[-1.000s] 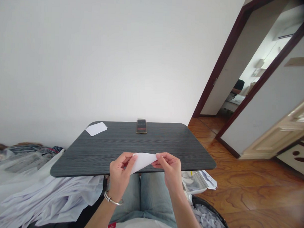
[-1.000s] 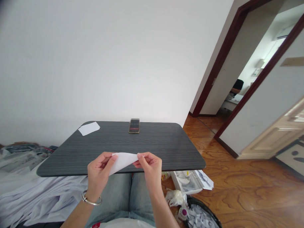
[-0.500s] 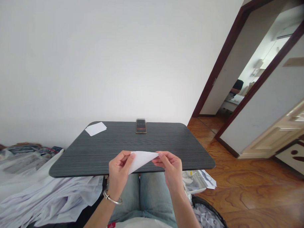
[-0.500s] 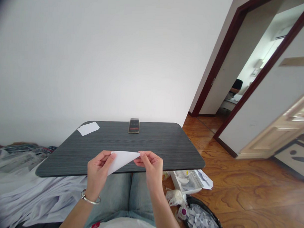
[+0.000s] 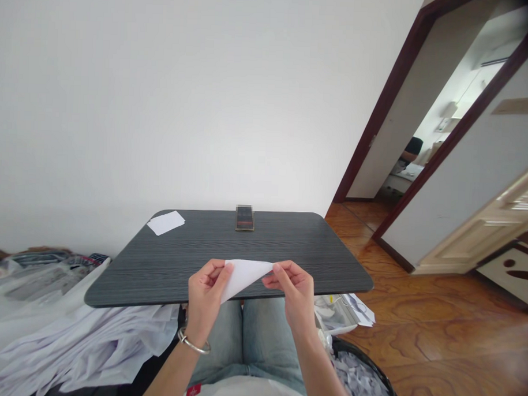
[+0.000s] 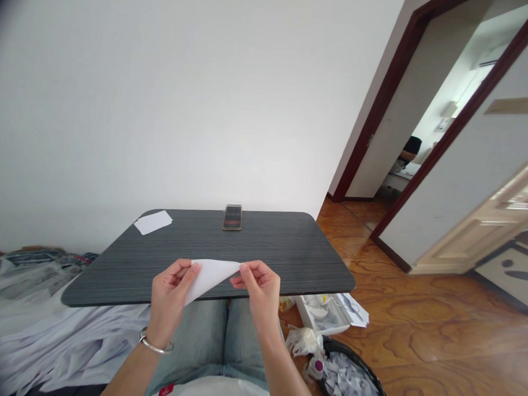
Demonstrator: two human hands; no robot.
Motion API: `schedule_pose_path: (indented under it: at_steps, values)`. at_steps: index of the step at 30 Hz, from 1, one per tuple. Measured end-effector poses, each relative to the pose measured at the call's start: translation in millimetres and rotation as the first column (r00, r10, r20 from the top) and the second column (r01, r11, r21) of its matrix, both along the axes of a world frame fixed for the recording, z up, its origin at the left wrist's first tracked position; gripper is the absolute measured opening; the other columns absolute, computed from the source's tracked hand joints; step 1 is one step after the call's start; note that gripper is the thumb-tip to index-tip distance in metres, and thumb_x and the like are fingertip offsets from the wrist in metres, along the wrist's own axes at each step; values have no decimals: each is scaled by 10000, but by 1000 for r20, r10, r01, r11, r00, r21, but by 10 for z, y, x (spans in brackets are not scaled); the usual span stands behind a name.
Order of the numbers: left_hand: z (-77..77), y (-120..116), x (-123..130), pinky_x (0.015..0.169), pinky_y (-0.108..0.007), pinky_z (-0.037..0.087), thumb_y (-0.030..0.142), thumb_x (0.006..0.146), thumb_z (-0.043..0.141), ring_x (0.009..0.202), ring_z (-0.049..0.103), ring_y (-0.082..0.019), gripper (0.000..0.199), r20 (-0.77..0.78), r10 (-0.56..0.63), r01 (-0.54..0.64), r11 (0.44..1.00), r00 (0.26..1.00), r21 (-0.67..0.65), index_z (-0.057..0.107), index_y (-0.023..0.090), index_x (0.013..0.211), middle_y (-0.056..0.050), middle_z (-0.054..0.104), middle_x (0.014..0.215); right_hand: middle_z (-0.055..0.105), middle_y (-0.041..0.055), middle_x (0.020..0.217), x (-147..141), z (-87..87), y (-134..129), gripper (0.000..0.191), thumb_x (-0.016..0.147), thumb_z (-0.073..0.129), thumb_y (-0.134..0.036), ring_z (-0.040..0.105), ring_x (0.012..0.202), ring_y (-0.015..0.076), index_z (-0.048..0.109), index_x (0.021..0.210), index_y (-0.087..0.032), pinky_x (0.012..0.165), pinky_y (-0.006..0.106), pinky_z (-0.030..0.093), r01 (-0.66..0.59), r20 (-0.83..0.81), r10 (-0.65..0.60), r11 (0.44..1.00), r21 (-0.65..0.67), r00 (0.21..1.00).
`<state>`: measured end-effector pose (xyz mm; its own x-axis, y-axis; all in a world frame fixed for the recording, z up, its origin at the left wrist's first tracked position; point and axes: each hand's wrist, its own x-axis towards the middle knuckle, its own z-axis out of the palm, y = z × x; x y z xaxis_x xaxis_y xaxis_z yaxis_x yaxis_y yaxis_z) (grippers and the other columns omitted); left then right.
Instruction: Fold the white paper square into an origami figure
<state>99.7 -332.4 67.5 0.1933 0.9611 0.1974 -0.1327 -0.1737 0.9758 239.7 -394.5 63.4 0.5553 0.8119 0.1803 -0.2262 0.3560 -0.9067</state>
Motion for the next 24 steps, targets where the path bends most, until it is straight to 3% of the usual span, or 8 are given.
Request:
schedule_pose_path:
  at_steps: [8,15,24]
  values:
    - [113,-61,52,433,-154,331,328,652,665,462,481,-80,212,76,4,3,995,997,-99,604,130,696,26,601,527,652,12,563,3,-16,20,228,725,631,-361,633,488,125,644,678,-138,472,195,528,35,12,-35,999,-19,999]
    - [109,-44,49,436,-153,335,329,638,676,458,487,-83,223,98,9,6,989,995,-151,604,128,705,25,603,514,671,34,659,-5,-7,19,306,790,534,-413,645,516,126,662,750,-138,469,194,521,23,-15,-22,1000,21,1000]
    - [114,-48,52,435,-165,335,358,645,665,460,490,-92,251,45,-15,20,993,999,-119,604,121,701,4,618,538,625,-5,502,-9,29,22,218,729,636,-346,599,461,107,608,653,-145,469,189,508,57,118,-53,998,-35,992]
